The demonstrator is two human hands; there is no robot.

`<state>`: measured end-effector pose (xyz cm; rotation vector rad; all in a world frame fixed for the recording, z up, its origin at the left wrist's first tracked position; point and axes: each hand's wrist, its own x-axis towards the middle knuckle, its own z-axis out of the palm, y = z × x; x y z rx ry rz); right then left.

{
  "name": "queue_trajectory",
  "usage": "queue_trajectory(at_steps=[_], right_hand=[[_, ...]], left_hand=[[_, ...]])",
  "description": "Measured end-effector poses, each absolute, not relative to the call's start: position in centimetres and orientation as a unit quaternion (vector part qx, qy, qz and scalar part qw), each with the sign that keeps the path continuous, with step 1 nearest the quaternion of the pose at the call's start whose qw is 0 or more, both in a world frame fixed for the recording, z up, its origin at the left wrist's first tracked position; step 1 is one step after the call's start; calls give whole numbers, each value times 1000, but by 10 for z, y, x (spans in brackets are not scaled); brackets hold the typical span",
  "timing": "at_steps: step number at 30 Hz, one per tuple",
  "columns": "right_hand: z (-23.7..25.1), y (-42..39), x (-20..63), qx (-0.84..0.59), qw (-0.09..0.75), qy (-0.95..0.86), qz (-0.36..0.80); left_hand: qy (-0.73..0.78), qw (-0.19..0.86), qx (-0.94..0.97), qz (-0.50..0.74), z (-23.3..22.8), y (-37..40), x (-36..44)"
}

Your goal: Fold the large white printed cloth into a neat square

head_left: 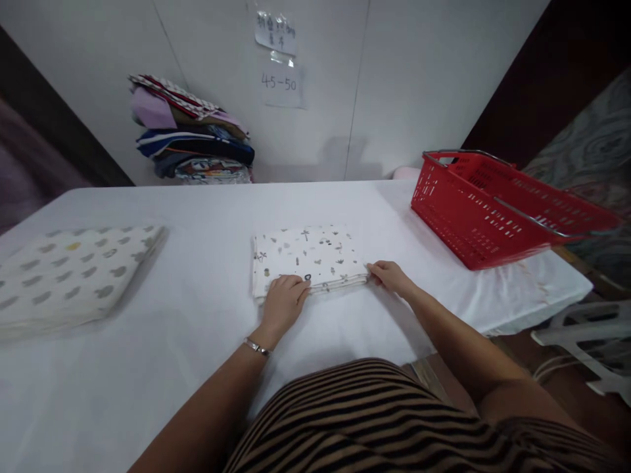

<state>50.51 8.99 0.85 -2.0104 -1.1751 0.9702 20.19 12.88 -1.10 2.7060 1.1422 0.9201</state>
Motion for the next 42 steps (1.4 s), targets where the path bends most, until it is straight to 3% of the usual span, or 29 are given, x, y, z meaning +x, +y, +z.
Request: queue_trajectory(at_steps=[5,11,24,31,39,42], right_hand=[[15,94,497,-749,296,-415,423],[21,99,500,-682,351,-340,544],[20,96,501,-710,176,-415,541],[30,99,501,-728,168,-396,534],[22,98,497,-638,296,-315,638],[16,98,516,-634,345,-313,617]], left_hand=[[366,12,879,306,-13,129,201],[370,-6,877,306,-12,129,200],[401,40,864,301,7,118,182],[485,62,824,288,4,107,143],[484,88,817,302,-6,108,142],[453,96,842,277,-1,104,149]])
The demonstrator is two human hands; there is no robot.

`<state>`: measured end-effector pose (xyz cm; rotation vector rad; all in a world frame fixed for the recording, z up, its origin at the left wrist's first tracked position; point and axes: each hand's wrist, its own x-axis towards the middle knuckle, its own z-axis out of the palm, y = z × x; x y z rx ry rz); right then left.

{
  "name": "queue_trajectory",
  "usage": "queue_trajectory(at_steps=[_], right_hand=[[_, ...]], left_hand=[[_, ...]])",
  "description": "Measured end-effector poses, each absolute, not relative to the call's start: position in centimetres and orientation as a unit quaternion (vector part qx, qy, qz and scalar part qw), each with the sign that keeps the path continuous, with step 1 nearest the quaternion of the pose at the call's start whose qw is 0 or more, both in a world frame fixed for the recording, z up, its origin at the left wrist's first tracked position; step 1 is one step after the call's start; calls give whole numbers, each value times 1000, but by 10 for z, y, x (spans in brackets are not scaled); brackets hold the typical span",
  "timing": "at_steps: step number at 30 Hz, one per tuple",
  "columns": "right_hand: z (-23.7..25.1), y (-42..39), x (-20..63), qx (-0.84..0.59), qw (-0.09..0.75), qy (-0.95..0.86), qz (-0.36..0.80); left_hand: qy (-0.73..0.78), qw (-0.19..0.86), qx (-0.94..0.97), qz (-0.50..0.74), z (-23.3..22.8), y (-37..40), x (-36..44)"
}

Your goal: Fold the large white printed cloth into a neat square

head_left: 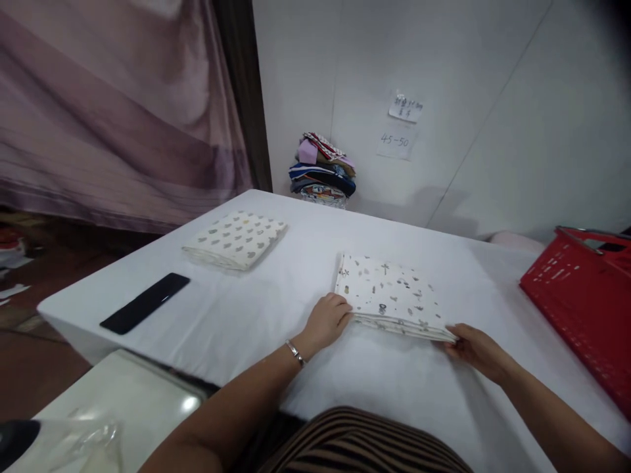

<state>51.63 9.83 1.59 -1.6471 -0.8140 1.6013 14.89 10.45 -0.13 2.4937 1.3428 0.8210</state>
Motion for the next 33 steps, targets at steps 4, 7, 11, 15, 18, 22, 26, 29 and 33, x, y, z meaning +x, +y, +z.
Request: queue_trajectory(at_steps=[4,7,11,15,18,22,26,29,33], right_hand=[[9,103,558,-694,367,-297,543],[5,107,580,-729,380,-288,491],[7,110,591,-766,338,-296,459],[17,117,590,-835,225,-411,290],[22,122,565,-780,229,-570,116],[23,120,484,-632,291,-700,161],[23,125,400,-520,286,-786,173],[19,137,361,-520,231,-806,161],[3,144,339,-551,126,-808,166]], left_hand=[[336,126,908,218,4,92,175],[276,142,928,206,4,82,196],[224,177,927,243,3,78,205],[308,245,859,326,1,94,191],[466,298,753,356,0,122,178],[590,364,646,319,-1,162,172],[626,364,625,292,0,182,181],[649,336,616,295,3,187,186],[667,309,613,291,4,194,186]])
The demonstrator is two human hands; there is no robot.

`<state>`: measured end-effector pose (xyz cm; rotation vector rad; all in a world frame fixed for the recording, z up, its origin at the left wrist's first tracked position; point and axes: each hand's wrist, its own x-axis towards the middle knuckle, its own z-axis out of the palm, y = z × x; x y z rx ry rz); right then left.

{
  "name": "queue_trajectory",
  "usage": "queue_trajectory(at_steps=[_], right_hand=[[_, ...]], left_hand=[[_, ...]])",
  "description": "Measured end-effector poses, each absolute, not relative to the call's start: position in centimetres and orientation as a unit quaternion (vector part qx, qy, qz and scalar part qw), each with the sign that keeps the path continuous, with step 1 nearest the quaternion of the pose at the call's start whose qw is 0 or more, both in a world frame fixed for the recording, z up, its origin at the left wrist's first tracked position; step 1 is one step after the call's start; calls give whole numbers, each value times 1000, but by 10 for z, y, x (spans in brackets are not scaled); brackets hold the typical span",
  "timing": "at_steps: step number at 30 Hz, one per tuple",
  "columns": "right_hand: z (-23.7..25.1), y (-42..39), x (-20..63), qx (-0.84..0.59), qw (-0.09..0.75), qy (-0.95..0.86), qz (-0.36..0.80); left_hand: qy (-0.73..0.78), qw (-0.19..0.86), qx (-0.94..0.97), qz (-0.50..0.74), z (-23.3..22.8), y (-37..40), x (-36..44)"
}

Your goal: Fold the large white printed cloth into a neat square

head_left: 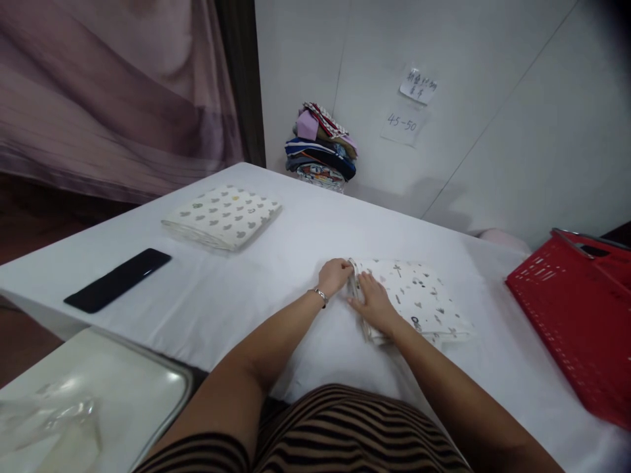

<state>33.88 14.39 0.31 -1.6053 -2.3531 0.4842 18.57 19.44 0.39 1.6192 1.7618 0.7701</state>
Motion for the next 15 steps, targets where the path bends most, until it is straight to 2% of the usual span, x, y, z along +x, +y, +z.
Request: queue_trajectory(at_steps=[2,6,15], right_hand=[[-5,142,337,-557,108,-807,166],[-16,141,342,-547,124,-808,180],[-18,151,355,-533,226,-768,275]], left_hand=[[666,300,619,290,3,199,184],[659,284,634,288,-1,205,181],[662,256,652,266,-4,199,185]])
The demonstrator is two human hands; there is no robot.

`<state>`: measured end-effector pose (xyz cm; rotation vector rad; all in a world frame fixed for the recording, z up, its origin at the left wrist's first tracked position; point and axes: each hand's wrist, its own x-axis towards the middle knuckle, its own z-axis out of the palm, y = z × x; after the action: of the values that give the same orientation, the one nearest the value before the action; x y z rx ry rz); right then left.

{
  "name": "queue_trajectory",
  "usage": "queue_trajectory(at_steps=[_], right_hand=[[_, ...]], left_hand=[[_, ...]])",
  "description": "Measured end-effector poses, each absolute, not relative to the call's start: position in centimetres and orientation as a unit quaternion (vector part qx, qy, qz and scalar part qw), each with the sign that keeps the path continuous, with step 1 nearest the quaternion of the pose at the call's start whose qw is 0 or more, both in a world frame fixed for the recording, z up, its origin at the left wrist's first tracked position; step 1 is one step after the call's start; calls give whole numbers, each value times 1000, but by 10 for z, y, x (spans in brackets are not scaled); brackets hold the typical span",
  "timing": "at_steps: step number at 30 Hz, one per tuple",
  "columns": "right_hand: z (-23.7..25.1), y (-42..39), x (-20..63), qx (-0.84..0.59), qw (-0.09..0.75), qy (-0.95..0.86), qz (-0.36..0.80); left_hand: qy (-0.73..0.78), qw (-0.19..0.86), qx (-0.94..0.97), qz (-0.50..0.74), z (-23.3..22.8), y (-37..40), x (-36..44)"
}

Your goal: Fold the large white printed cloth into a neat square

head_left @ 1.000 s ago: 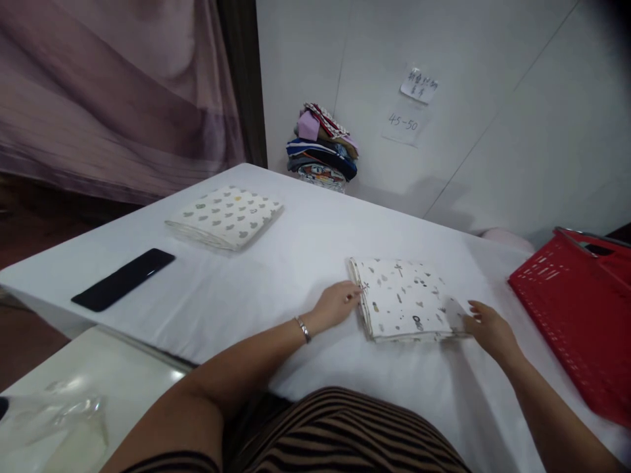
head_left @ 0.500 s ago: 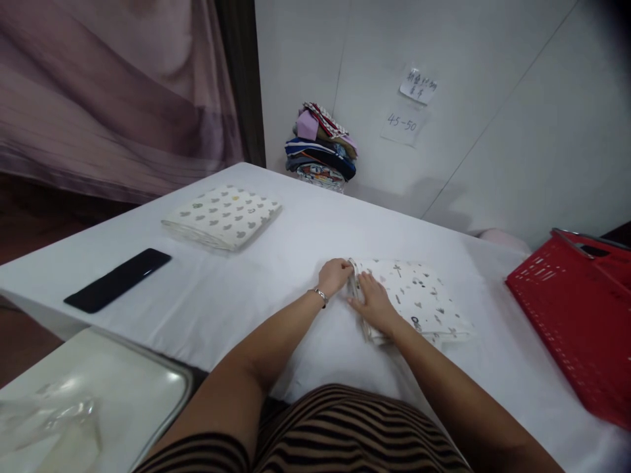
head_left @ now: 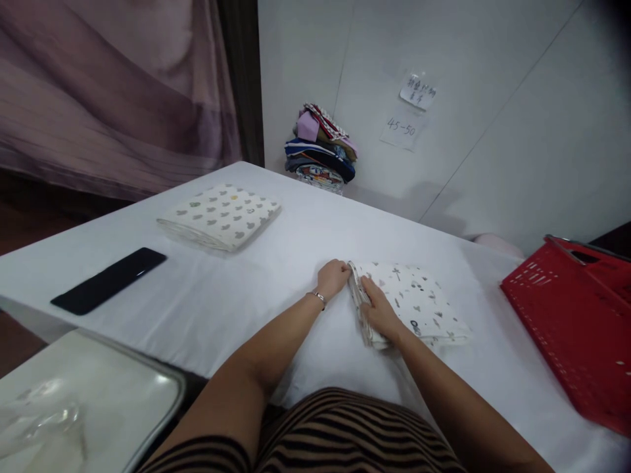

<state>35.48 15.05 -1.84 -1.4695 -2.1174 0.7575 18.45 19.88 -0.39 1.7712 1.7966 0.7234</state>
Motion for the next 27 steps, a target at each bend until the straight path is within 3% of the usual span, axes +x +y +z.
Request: queue_trajectory(at_steps=[17,27], right_hand=[[-6,144,356,-565,322,-678,344],[6,142,352,-531,274,-737,315]], left_hand=[[655,287,662,223,9,185,186],[666,318,643,205,12,184,198]])
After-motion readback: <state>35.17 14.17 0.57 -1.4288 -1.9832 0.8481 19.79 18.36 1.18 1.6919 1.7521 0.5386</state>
